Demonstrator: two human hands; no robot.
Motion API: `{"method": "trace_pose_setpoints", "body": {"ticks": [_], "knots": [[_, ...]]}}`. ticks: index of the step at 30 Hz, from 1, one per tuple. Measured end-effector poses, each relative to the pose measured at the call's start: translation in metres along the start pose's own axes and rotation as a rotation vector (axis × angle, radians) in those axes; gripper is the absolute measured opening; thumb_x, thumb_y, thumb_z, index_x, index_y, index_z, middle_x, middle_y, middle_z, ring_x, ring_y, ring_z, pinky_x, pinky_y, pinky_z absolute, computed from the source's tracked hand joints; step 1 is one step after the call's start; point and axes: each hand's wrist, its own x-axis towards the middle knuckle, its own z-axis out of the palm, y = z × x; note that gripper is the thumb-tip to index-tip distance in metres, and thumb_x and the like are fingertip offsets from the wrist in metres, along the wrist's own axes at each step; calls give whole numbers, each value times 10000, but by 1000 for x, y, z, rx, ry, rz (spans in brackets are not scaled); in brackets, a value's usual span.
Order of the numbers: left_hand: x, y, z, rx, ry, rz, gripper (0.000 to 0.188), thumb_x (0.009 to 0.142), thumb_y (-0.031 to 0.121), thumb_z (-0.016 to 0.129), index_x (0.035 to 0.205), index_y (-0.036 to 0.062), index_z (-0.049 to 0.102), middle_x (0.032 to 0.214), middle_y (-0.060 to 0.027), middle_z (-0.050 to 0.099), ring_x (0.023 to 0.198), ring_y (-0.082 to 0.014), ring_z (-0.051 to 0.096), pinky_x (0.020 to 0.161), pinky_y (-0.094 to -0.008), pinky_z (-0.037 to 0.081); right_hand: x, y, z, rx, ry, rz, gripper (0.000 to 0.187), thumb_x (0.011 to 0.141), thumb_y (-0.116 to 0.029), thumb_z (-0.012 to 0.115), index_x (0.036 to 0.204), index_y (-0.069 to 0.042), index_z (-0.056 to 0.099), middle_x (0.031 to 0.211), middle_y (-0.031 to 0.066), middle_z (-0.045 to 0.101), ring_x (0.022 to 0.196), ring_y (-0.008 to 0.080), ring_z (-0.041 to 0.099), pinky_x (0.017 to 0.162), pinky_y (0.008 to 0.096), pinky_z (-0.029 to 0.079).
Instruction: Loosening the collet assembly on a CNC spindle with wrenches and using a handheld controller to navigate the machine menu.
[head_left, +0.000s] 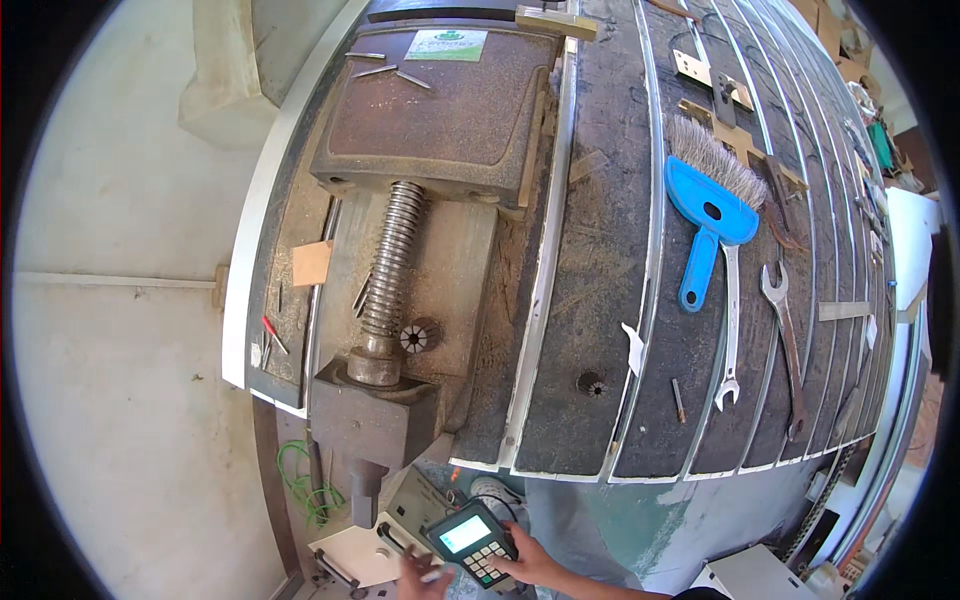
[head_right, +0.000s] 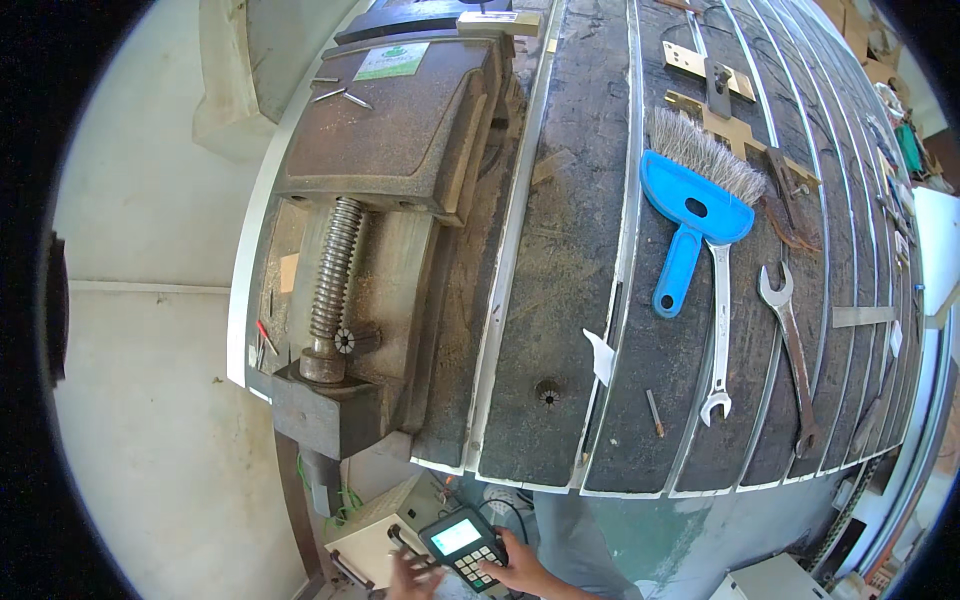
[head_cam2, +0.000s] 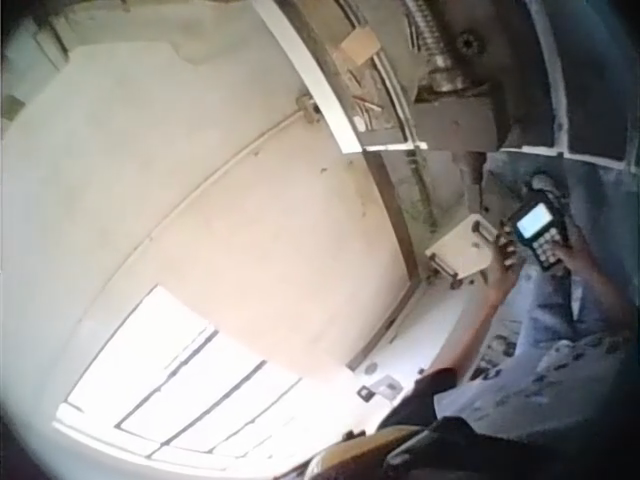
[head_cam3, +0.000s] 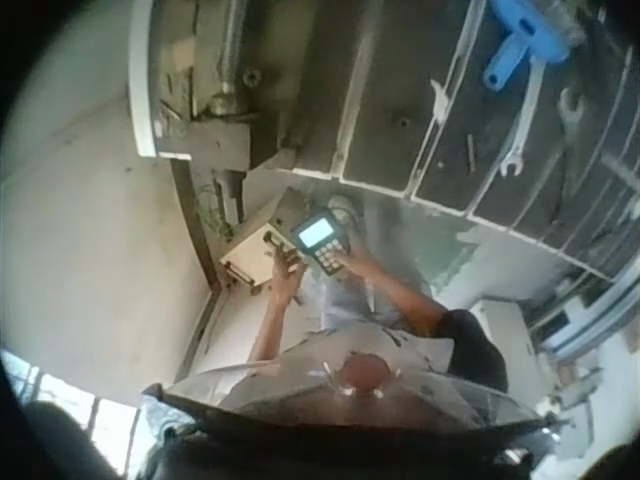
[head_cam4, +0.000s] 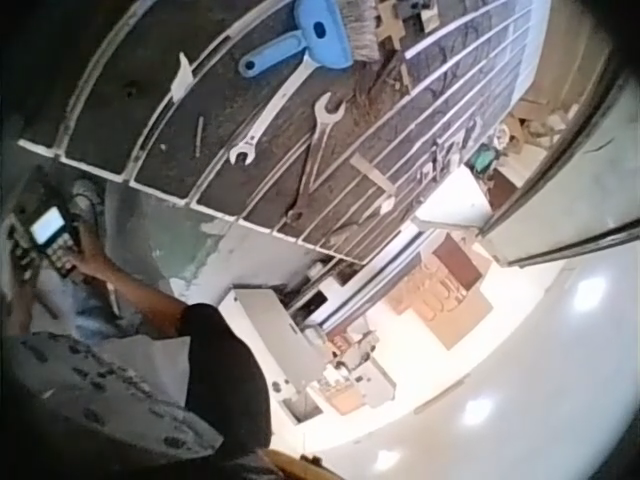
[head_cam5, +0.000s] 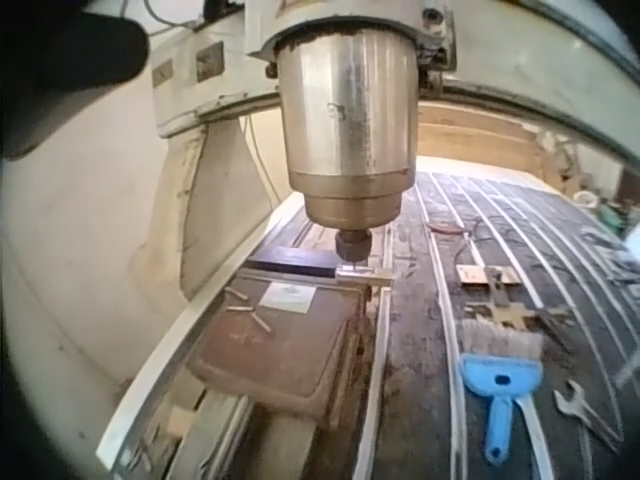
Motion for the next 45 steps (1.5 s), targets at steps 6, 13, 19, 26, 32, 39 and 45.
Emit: {"method": "trace_pose_setpoints", "body": {"ticks": [6, 13, 19, 26, 32, 39, 45], "knots": [[1, -43, 52, -531, -83, -104, 744, 846, 57, 628, 1420, -35, 165, 1148, -185, 529, 1025, -247, 545, 825, -368, 503, 0, 4, 3, 47, 38, -3, 631, 818, -148, 684, 1290, 64, 321, 1099, 170, 564, 1041, 189, 543, 868, 306, 449], [13, -31, 60, -432, 81, -247, 793, 862, 167, 648, 1432, -32, 134, 1301, -211, 426, 1142, -279, 481, 926, -376, 433, 4, 8, 7, 9, 68, -7, 638, 809, -120, 690, 1282, 88, 315, 1166, 191, 525, 1071, 201, 534, 884, 308, 453], [16, -41, 56, -438, 89, -246, 799, 860, 182, 648, 1426, -47, 133, 1380, -230, 359, 1250, -290, 393, 1006, -395, 363, 6, 12, 10, -10, 61, -10, 664, 811, -130, 689, 1293, 91, 290, 1181, 206, 514, 1091, 210, 527, 895, 312, 450], [28, -8, 50, -661, 136, -15, 362, 818, 18, 601, 1150, -78, 493, 999, -166, 638, 918, -209, 629, 832, -341, 499, 9, 20, 11, 3, 83, -95, 668, 806, -149, 701, 1278, 87, 292, 1114, 196, 544, 1042, 216, 561, 852, 311, 474], [36, -30, 52, -655, 139, 2, 416, 802, 8, 614, 1180, -84, 468, 988, -176, 643, 892, -215, 642, 795, -330, 514, 7, 20, 10, -69, 80, -26, 641, 800, -161, 714, 1238, 78, 311, 1083, 192, 552, 1004, 216, 578, 833, 318, 482], [36, -51, 54, -645, 142, 19, 481, 782, -4, 629, 1215, -91, 438, 975, -188, 650, 862, -222, 657, 750, -316, 532, 5, 10, 7, -33, 31, 88, 648, 803, -152, 711, 1252, 76, 305, 1093, 195, 549, 1012, 219, 572, 839, 322, 478], [37, -46, 56, -670, 165, -13, 536, 780, 8, 635, 1248, -88, 393, 940, -189, 660, 799, -208, 665, 705, -299, 540, 6, 15, 7, 68, 47, 97, 644, 808, -123, 701, 1272, 69, 298, 1126, 195, 537, 1046, 219, 554, 864, 327, 467]]}}
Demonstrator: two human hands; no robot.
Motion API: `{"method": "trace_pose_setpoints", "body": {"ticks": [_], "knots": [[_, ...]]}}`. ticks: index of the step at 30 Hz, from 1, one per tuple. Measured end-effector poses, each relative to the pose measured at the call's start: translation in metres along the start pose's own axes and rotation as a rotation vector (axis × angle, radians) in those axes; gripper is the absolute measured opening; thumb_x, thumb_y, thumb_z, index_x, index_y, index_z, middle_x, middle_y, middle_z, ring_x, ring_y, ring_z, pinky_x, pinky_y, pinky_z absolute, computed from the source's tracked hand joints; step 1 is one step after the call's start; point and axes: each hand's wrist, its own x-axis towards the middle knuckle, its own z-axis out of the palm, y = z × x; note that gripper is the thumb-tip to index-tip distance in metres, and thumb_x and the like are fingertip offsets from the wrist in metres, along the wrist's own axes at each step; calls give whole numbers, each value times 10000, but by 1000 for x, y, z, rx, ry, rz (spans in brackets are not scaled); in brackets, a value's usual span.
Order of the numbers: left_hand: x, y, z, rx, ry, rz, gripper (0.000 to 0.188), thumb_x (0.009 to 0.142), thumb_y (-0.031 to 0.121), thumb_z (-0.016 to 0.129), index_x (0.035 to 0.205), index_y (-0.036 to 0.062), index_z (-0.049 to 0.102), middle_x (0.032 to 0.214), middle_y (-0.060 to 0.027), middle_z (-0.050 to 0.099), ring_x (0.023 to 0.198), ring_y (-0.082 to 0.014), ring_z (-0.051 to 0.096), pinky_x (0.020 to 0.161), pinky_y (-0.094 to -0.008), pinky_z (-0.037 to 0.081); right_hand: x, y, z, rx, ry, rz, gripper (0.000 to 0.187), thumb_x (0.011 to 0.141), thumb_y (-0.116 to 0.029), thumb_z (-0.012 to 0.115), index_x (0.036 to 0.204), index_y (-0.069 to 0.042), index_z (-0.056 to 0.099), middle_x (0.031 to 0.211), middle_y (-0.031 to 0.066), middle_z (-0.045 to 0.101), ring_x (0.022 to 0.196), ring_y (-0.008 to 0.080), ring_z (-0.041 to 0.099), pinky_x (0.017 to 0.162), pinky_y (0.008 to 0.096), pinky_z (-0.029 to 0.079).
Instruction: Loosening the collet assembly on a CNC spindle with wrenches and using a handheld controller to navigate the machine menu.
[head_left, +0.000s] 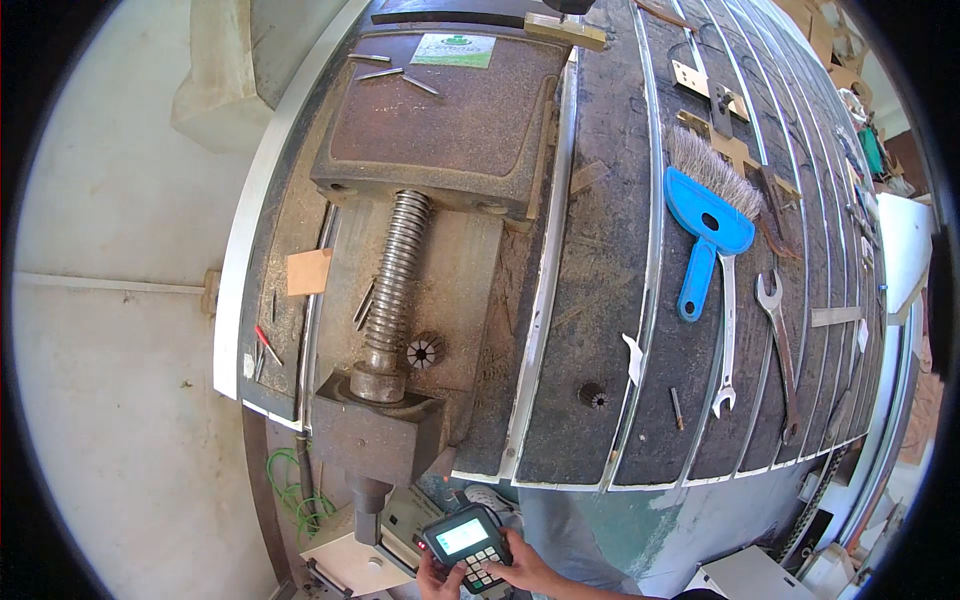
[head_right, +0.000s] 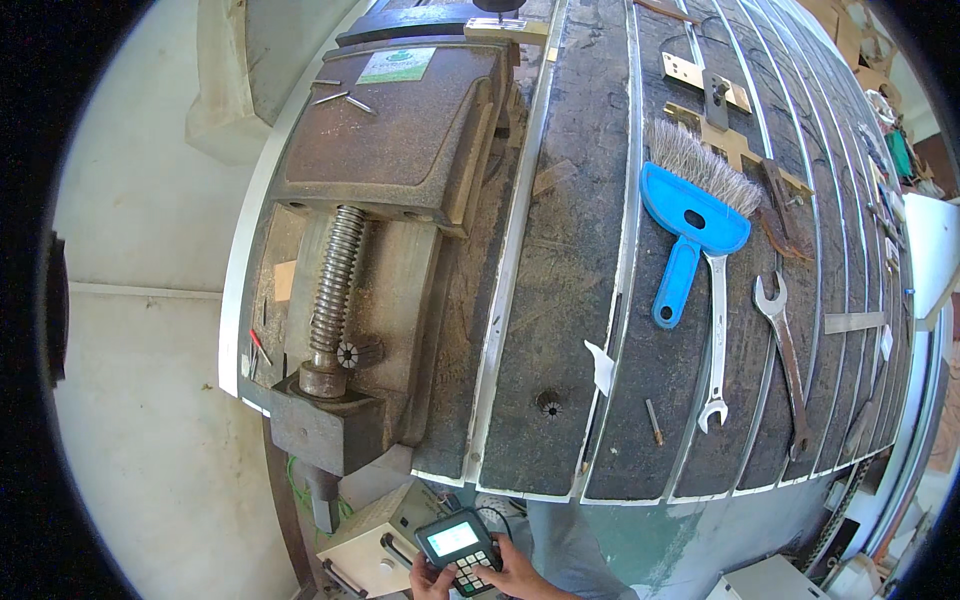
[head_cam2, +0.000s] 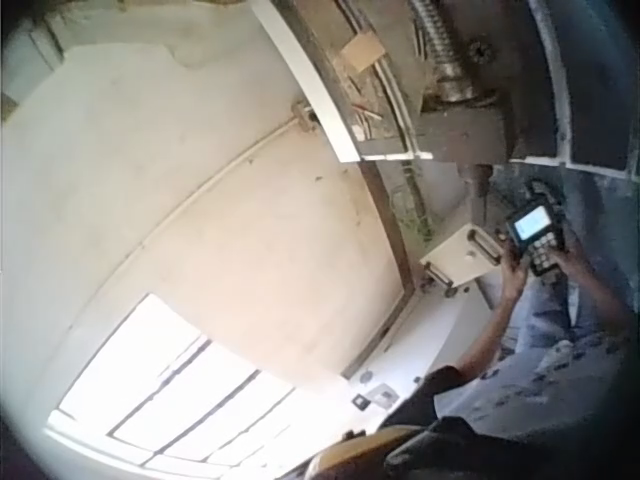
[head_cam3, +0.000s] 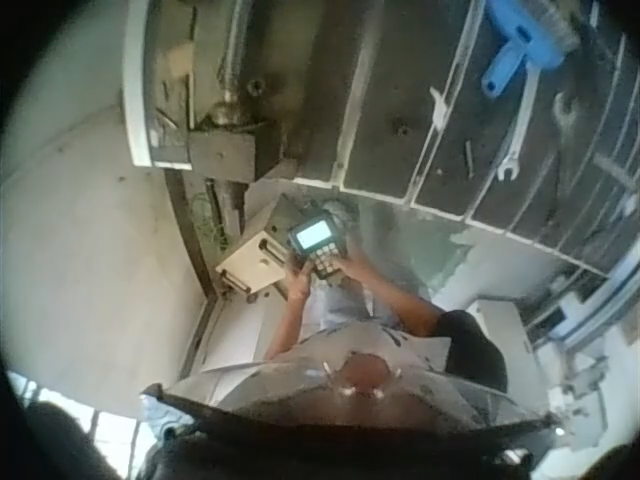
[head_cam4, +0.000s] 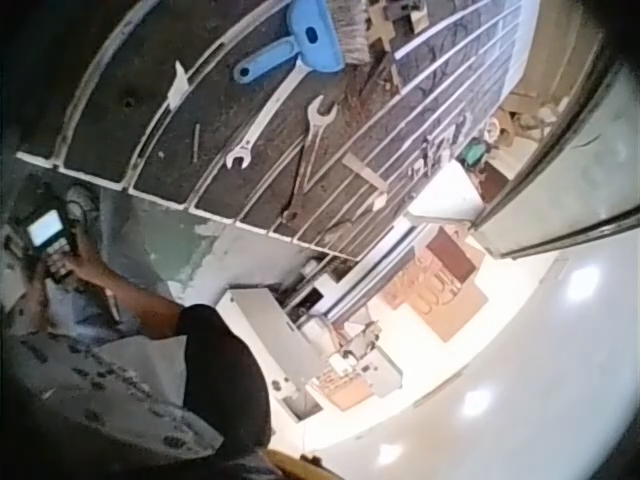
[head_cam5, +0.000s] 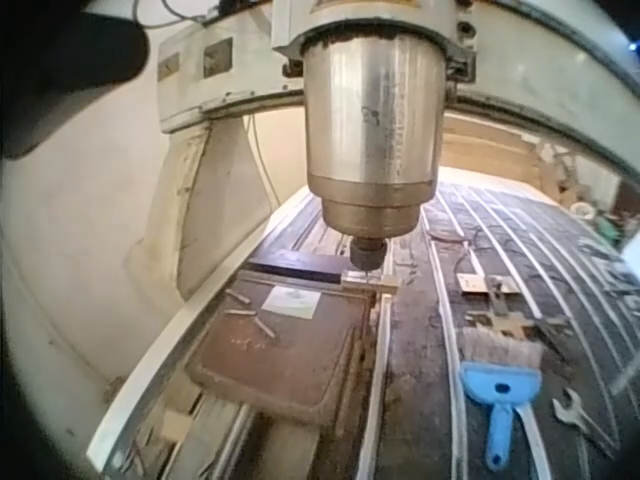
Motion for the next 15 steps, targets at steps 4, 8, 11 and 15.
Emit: {"method": "trace_pose_setpoints", "body": {"ticks": [4, 8, 11, 15], "knots": [[-4, 23, -12, 377, -192, -115, 591, 834, 109, 641, 1333, -42, 364, 1074, -178, 618, 921, -251, 627, 804, -374, 499, -1, -1, -2, 55, -4, -43, 668, 803, -101, 698, 1292, 65, 274, 1189, 196, 500, 1104, 219, 517, 903, 331, 446], [-8, 112, -12, 1269, -596, -47, 527, 848, 131, 628, 1318, -3, 430, 1024, -166, 652, 886, -262, 652, 771, -371, 514, -12, -41, -3, -133, 2, 106, 685, 839, -299, 660, 1344, 31, 335, 1319, 227, 435, 1185, 336, 452, 979, 431, 380], [-21, 249, 31, 1108, -929, 1, 401, 842, 124, 624, 1213, -3, 537, 979, -172, 662, 858, -275, 659, 704, -347, 531, -6, -20, -10, -192, 37, 99, 734, 822, -289, 670, 1368, 28, 296, 1357, 228, 388, 1234, 336, 408, 1004, 419, 352], [-21, 357, 42, 930, -1382, 314, 393, 849, 141, 632, 1211, 12, 549, 979, -170, 664, 841, -263, 668, 664, -333, 539, -3, -38, -13, -277, -17, 69, 752, 822, -304, 675, 1375, 30, 291, 1354, 224, 396, 1222, 347, 430, 981, 420, 382]]}}
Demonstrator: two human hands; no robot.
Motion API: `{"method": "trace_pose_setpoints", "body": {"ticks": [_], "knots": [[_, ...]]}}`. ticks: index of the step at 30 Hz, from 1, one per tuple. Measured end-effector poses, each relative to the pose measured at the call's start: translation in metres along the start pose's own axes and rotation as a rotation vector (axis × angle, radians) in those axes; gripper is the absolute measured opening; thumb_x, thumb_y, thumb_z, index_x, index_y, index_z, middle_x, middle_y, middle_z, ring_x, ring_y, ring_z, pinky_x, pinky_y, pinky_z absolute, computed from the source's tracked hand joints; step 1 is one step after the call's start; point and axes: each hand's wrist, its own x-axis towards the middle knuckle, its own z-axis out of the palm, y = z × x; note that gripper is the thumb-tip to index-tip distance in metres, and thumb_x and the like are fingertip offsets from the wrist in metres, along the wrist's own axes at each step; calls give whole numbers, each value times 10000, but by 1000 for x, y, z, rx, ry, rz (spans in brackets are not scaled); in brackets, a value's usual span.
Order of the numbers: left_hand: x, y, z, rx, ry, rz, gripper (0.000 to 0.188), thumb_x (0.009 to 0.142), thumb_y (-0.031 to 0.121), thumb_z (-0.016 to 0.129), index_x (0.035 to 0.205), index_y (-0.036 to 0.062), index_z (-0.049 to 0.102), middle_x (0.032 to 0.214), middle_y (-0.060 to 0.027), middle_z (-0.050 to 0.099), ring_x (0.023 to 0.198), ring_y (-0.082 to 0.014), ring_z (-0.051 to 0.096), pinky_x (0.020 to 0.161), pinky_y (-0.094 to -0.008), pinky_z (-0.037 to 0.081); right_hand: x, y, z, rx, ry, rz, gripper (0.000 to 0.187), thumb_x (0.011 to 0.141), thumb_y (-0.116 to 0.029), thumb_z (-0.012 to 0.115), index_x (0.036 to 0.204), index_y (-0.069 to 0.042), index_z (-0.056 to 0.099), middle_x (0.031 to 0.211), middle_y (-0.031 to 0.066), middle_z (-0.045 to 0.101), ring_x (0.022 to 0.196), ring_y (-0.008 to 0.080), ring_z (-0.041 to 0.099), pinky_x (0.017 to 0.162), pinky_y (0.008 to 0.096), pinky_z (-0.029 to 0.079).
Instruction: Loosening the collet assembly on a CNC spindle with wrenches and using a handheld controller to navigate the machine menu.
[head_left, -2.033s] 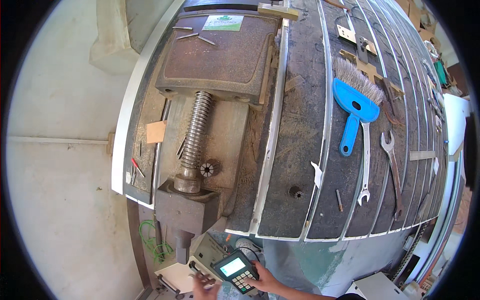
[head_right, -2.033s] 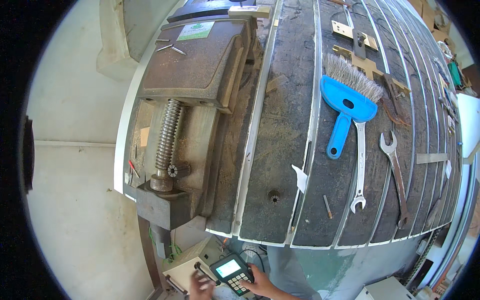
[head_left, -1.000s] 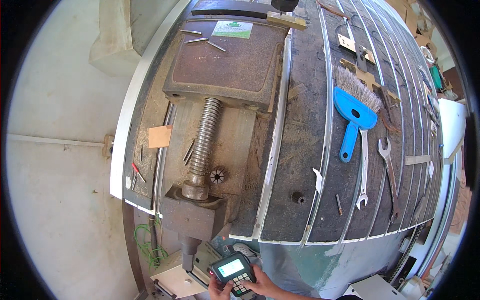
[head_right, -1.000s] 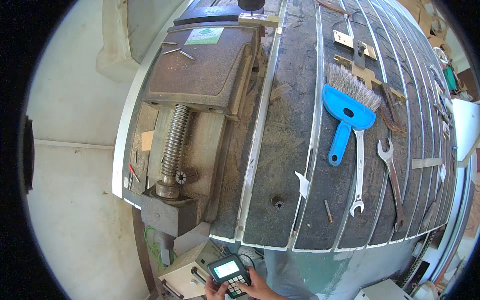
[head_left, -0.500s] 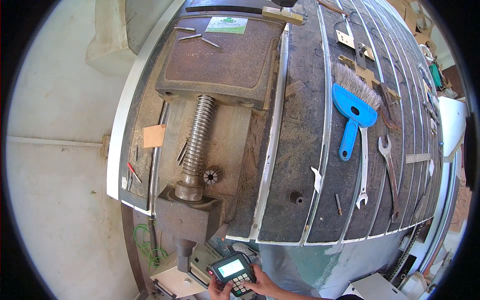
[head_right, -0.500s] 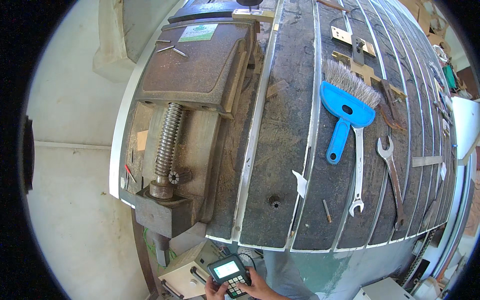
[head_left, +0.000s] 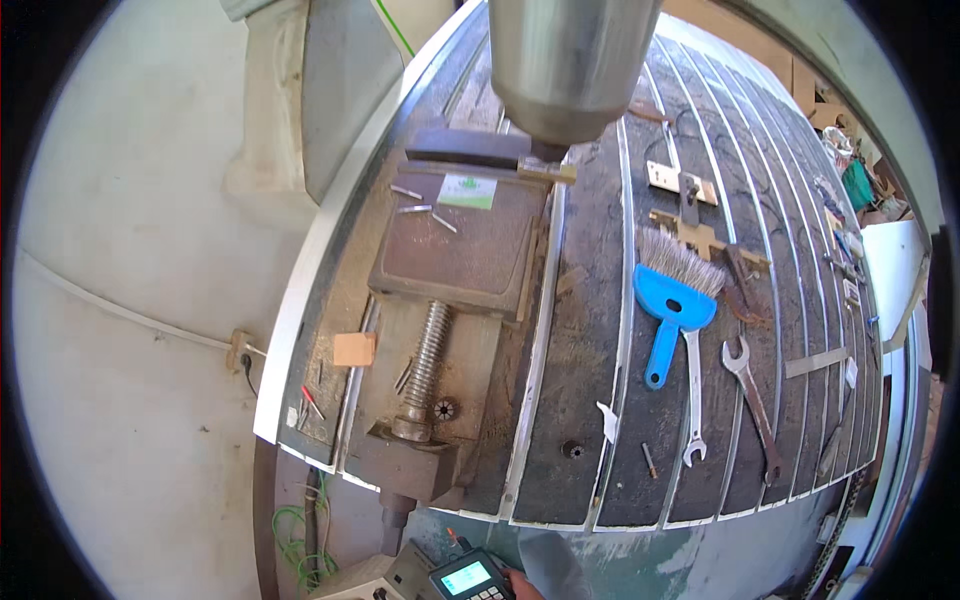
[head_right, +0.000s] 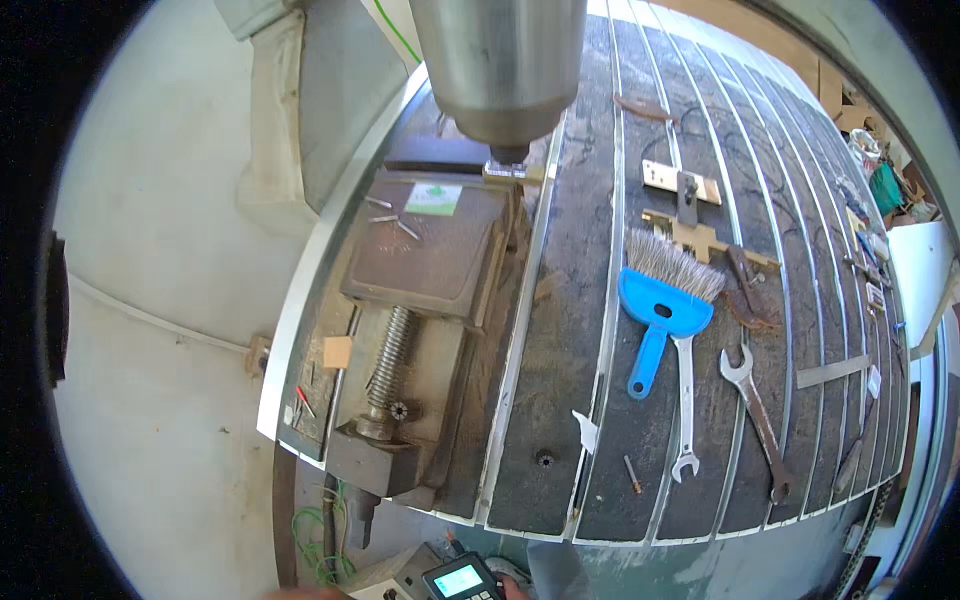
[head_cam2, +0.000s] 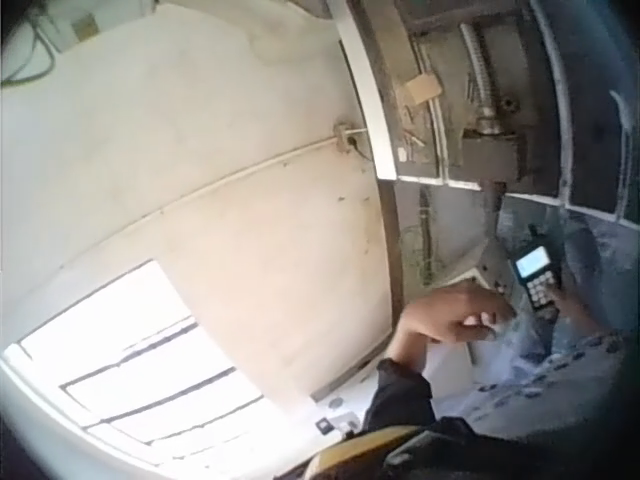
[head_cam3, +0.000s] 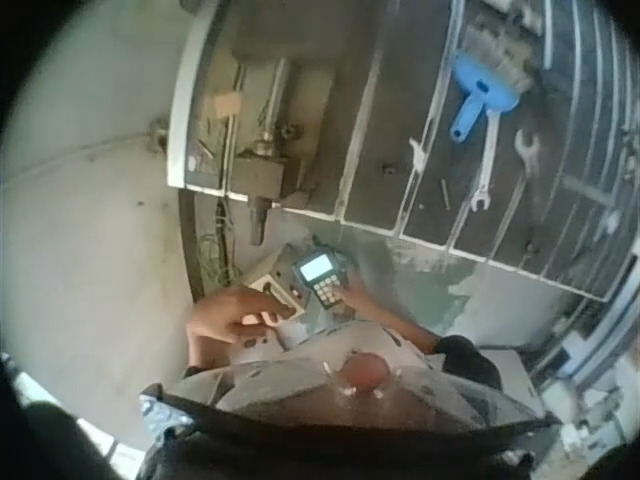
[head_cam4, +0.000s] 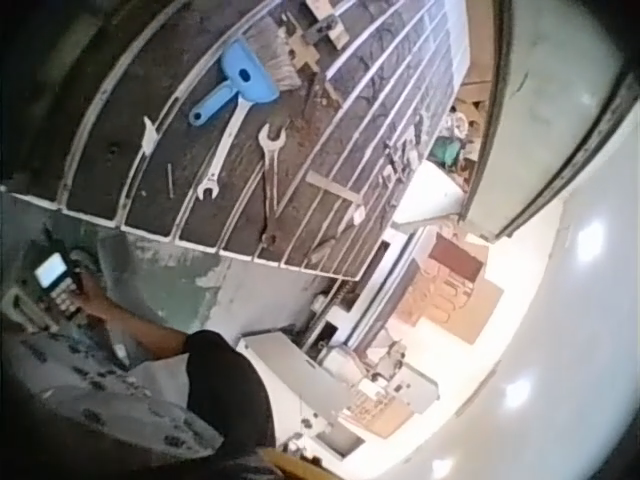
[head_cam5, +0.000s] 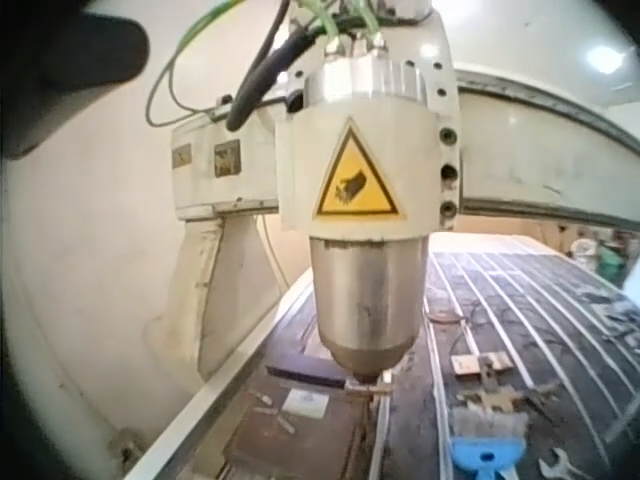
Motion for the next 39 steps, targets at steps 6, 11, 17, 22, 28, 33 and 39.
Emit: {"method": "trace_pose_setpoints", "body": {"ticks": [6, 11, 17, 22, 28, 33, 39], "knots": [[33, 80, -79, 383, 636, 230, 238, 800, 14, 654, 1022, -32, 583, 827, -105, 670, 669, -151, 639, 582, -256, 511, -20, -28, -14, 143, 7, 74, 774, 813, -313, 670, 1398, 12, 280, 1385, 226, 363, 1304, 360, 341, 1047, 427, 312], [110, 111, -160, 328, 1148, 480, 218, 820, 82, 673, 984, -36, 590, 856, -71, 622, 770, -118, 588, 641, -262, 506, -5, -21, -20, -128, 16, -141, 821, 799, -334, 677, 1422, -11, 252, 1428, 223, 312, 1359, 351, 251, 1111, 396, 208], [176, 116, -219, 488, 1191, 582, 375, 777, 148, 707, 1044, -89, 591, 901, -97, 626, 843, -141, 582, 743, -272, 483, -12, -35, -27, -140, -32, -135, 846, 807, -328, 679, 1446, -30, 210, 1475, 199, 240, 1384, 316, 206, 1116, 350, 188], [206, 104, -239, 340, 1237, 550, 446, 711, 174, 751, 1015, -118, 607, 905, -130, 631, 816, -172, 596, 739, -290, 493, 5, 10, -17, 5, -13, -185, 831, 819, -267, 672, 1452, -31, 190, 1492, 194, 196, 1390, 292, 192, 1121, 344, 166], [223, 98, -239, 235, 1183, 628, 569, 684, 123, 754, 1157, -102, 532, 925, -134, 634, 799, -167, 583, 752, -299, 486, 9, 27, -12, 298, -40, -333, 798, 820, -193, 674, 1443, -20, 206, 1464, 195, 248, 1365, 283, 243, 1102, 344, 196], [234, 109, -243, 277, 1169, 664, 533, 674, 68, 744, 1134, -54, 503, 965, -121, 636, 829, -171, 593, 795, -300, 476, 8, 26, -13, 173, -41, -677, 796, 840, -217, 666, 1441, -13, 185, 1455, 194, 250, 1345, 288, 267, 1080, 367, 238], [243, 105, -254, 308, 1216, 700, 533, 668, 84, 762, 1118, -47, 509, 1002, -126, 635, 887, -202, 606, 826, -323, 477, 7, 23, -19, 12, -33, -1095, 796, 863, -245, 656, 1438, -4, 160, 1444, 194, 252, 1320, 294, 295, 1054, 395, 289]]}}
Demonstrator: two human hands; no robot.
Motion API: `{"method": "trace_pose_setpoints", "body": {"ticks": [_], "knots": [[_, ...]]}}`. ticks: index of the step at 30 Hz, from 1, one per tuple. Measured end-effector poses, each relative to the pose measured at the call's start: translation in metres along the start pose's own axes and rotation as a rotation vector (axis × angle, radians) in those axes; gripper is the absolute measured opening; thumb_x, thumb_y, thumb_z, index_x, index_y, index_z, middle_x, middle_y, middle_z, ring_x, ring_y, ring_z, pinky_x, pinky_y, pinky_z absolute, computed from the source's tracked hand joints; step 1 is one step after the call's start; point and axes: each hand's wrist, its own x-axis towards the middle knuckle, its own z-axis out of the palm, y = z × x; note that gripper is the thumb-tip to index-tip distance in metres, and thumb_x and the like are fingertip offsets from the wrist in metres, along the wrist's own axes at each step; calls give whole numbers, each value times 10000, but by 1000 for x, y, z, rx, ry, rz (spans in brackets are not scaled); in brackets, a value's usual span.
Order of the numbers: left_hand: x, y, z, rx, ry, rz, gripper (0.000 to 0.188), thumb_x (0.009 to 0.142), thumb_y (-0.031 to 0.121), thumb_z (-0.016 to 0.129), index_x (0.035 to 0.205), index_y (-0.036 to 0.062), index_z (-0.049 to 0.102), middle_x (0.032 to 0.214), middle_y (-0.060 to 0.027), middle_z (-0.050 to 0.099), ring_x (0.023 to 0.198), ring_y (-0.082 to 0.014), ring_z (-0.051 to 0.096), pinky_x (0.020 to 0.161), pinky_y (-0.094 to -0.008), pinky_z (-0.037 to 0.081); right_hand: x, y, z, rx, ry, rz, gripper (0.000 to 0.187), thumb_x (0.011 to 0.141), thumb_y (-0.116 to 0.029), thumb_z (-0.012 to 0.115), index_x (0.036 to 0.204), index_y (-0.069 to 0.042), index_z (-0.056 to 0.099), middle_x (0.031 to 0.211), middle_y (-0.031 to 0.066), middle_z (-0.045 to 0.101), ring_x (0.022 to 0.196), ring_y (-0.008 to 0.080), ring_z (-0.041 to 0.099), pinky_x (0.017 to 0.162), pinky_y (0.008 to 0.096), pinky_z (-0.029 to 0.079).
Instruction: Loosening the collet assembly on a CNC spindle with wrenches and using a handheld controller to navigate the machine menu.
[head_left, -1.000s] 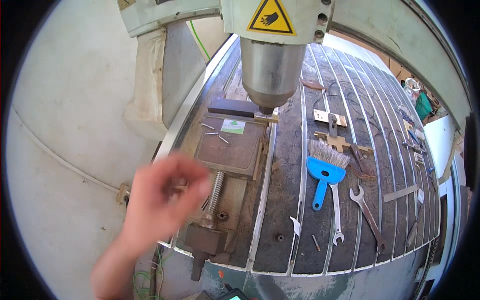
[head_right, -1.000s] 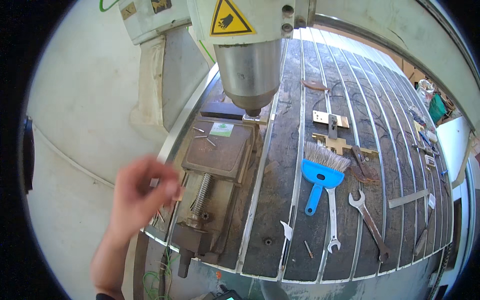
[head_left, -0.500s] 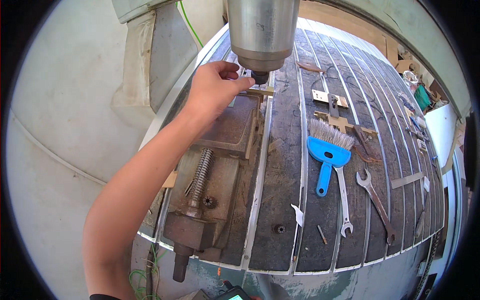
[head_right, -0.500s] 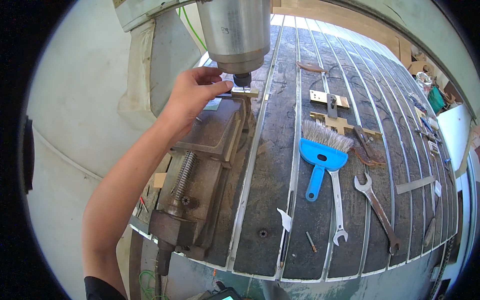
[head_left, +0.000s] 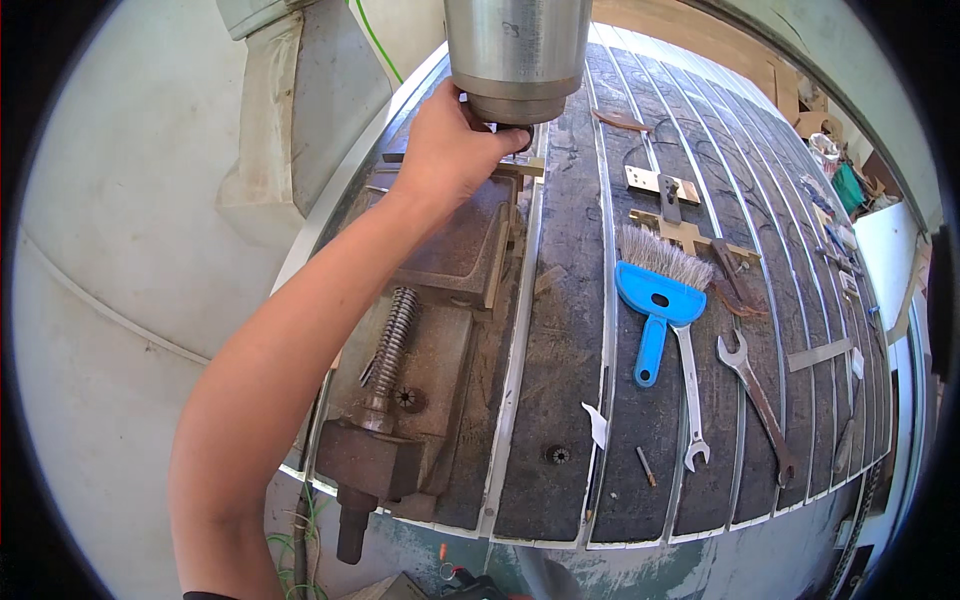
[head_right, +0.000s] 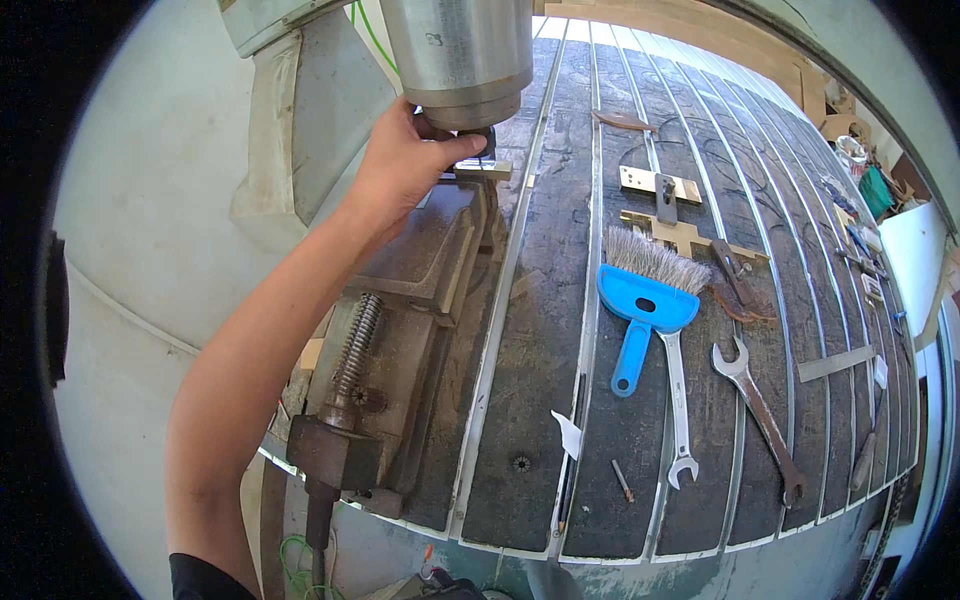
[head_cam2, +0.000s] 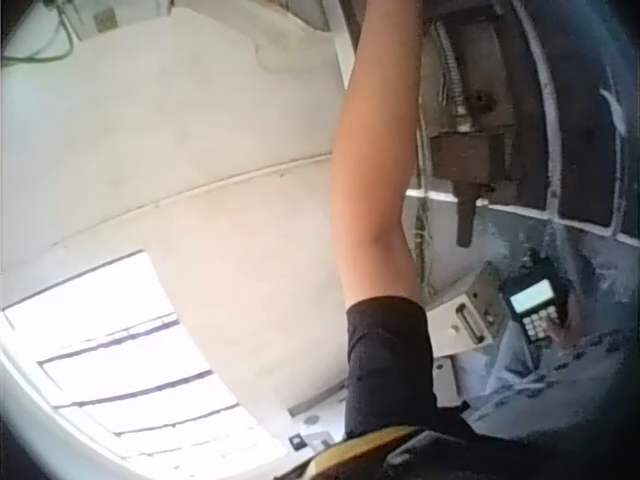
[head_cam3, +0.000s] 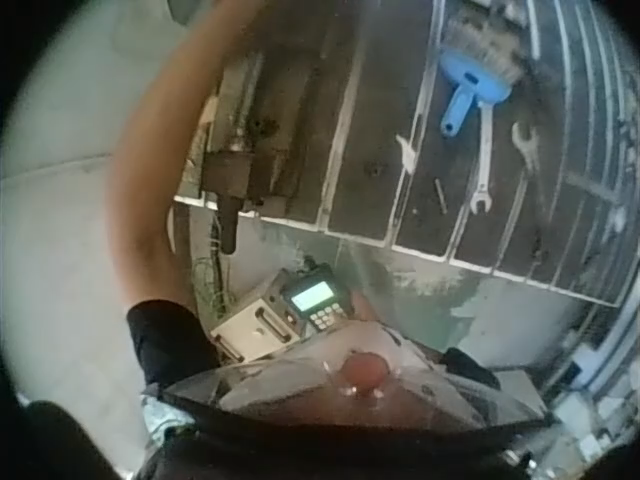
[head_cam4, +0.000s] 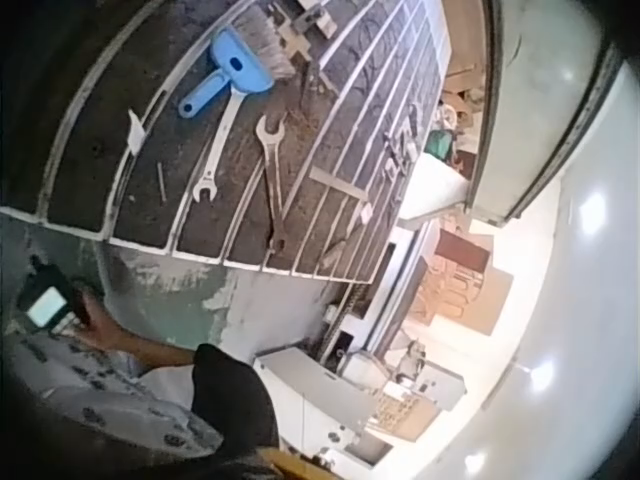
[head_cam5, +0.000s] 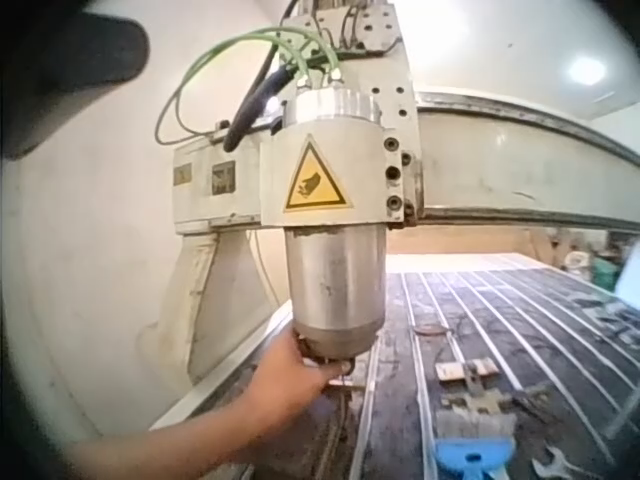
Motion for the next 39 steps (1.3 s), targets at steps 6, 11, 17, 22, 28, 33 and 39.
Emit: {"method": "trace_pose_setpoints", "body": {"ticks": [6, 11, 17, 22, 28, 33, 39], "knots": [[4, 1, 0, 54, 17, -22, 575, 634, 102, 790, 1116, -45, 511, 1020, -138, 633, 933, -225, 613, 856, -332, 474, 39, -57, -30, 592, -12, -37, 839, 880, -292, 628, 1474, -77, 74, 1507, 128, 136, 1378, 289, 175, 1085, 404, 211], [4, 7, 1, 77, 13, -37, 586, 623, 100, 793, 1117, -42, 514, 1043, -149, 629, 961, -240, 615, 865, -331, 475, 24, -68, -29, 542, 391, 769, 710, 808, -171, 697, 1387, -22, 311, 1375, 160, 367, 1255, 250, 355, 1036, 372, 283], [5, 5, -2, 103, 14, -61, 571, 618, 88, 792, 1108, -41, 526, 1058, -150, 630, 963, -237, 617, 856, -332, 479, 42, -105, -47, 29, 288, 302, 759, 803, -140, 702, 1391, -2, 242, 1360, 181, 350, 1192, 277, 396, 990, 387, 324], [0, 17, 1, 82, 1, -101, 484, 680, 39, 757, 1109, -36, 548, 1076, -136, 633, 1012, -223, 586, 928, -337, 412, 72, -159, -78, -10, 504, 180, 822, 796, -132, 696, 1410, 29, 173, 1273, 153, 423, 1124, 247, 463, 925, 368, 402], [5, 14, 6, 67, -12, -115, 435, 688, 43, 746, 1082, -25, 576, 1042, -126, 644, 963, -208, 600, 883, -330, 435, 86, -162, -86, -96, 913, 153, 888, 771, -203, 745, 1424, 15, 184, 1248, 128, 450, 1096, 231, 483, 900, 358, 428], [3, 13, -1, 97, -25, -94, 381, 681, 41, 743, 1036, -17, 617, 1003, -115, 658, 928, -201, 607, 847, -322, 447, 95, -170, -81, -76, 933, 168, 825, 751, -288, 767, 1357, 20, 300, 1143, 100, 511, 1005, 202, 524, 834, 338, 459], [4, 9, 1, 92, -45, -83, 420, 682, 46, 743, 1076, -18, 612, 1035, -118, 655, 947, -199, 604, 868, -325, 436, 82, -161, -80, -103, 890, 157, 882, 755, -287, 765, 1399, 2, 237, 1200, 114, 481, 1051, 216, 508, 855, 350, 454]]}}
